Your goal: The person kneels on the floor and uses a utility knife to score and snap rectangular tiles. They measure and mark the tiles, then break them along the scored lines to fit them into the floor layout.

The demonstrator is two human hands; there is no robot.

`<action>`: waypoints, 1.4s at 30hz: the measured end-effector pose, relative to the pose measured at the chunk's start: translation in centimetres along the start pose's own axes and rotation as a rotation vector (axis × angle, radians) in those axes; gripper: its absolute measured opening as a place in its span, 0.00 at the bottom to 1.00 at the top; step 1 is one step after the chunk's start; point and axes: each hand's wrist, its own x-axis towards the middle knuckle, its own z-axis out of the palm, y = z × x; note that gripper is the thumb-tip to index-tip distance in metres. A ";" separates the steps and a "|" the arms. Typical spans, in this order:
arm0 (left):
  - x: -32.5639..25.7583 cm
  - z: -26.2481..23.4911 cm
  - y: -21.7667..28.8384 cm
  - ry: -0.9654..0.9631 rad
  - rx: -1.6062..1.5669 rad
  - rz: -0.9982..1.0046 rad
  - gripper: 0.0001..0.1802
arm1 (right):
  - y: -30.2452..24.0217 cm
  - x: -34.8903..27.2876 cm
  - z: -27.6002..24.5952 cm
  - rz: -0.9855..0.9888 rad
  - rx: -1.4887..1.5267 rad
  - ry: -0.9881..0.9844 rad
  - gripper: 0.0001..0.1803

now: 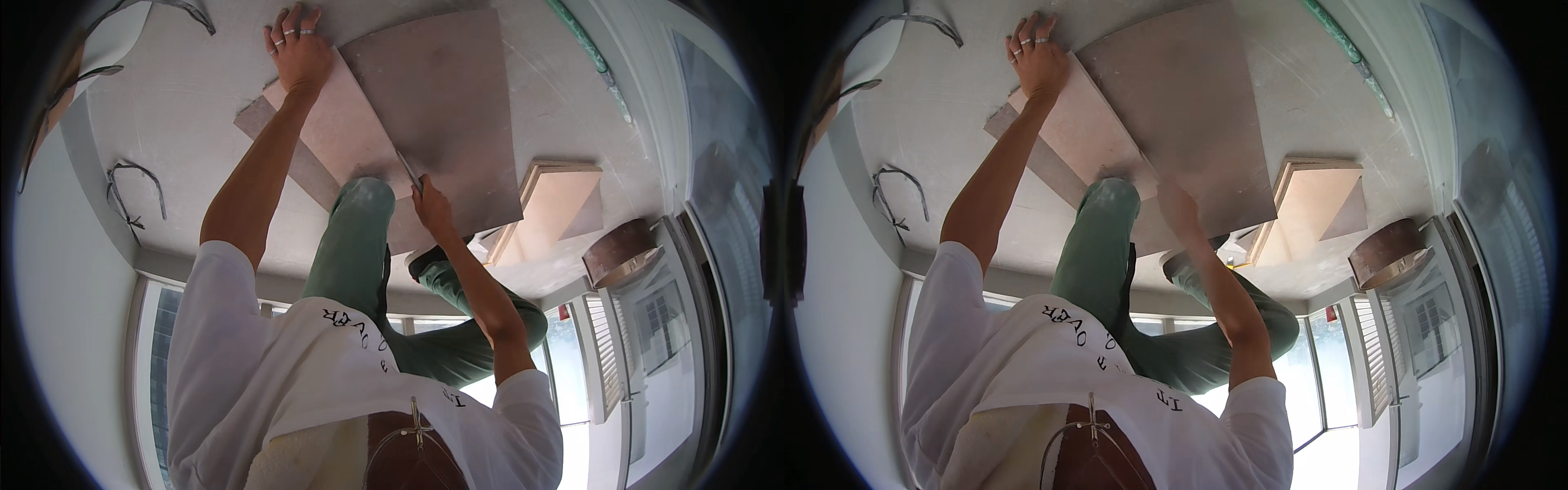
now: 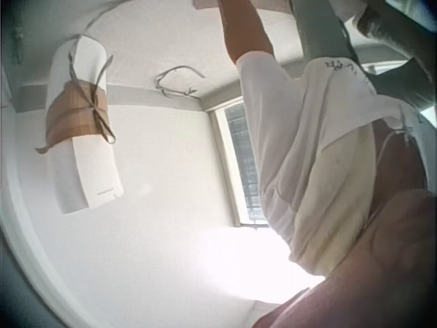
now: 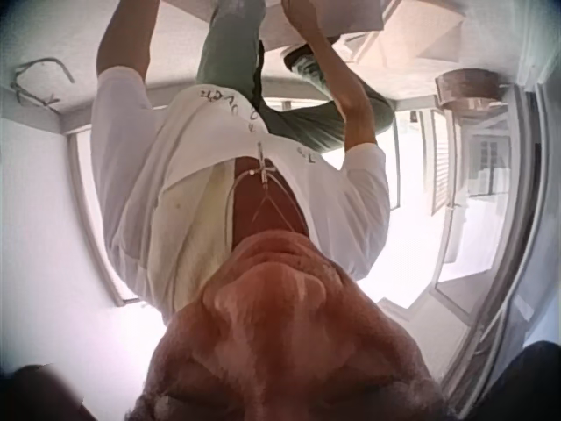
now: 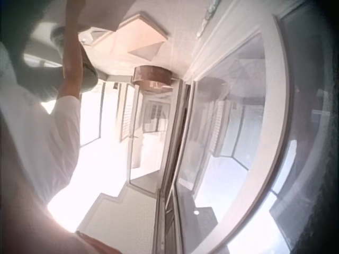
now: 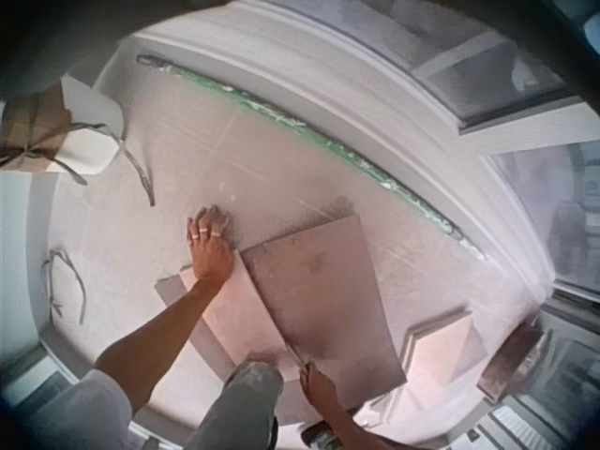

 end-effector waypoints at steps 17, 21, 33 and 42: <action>0.0 0.3 -0.2 -0.009 -0.028 0.011 0.29 | 1.6 12.1 -21.8 -0.090 0.410 0.425 0.17; -0.2 0.0 -0.2 -0.017 -0.014 0.002 0.30 | -1.2 7.6 -24.0 -0.035 0.365 0.283 0.16; 0.0 0.1 -0.3 -0.002 -0.028 0.018 0.31 | -8.1 -2.4 -20.9 -0.616 0.099 0.376 0.12; -0.1 -0.1 -0.1 -0.002 -0.028 0.002 0.31 | -7.3 -2.4 -18.9 -0.619 0.089 0.510 0.10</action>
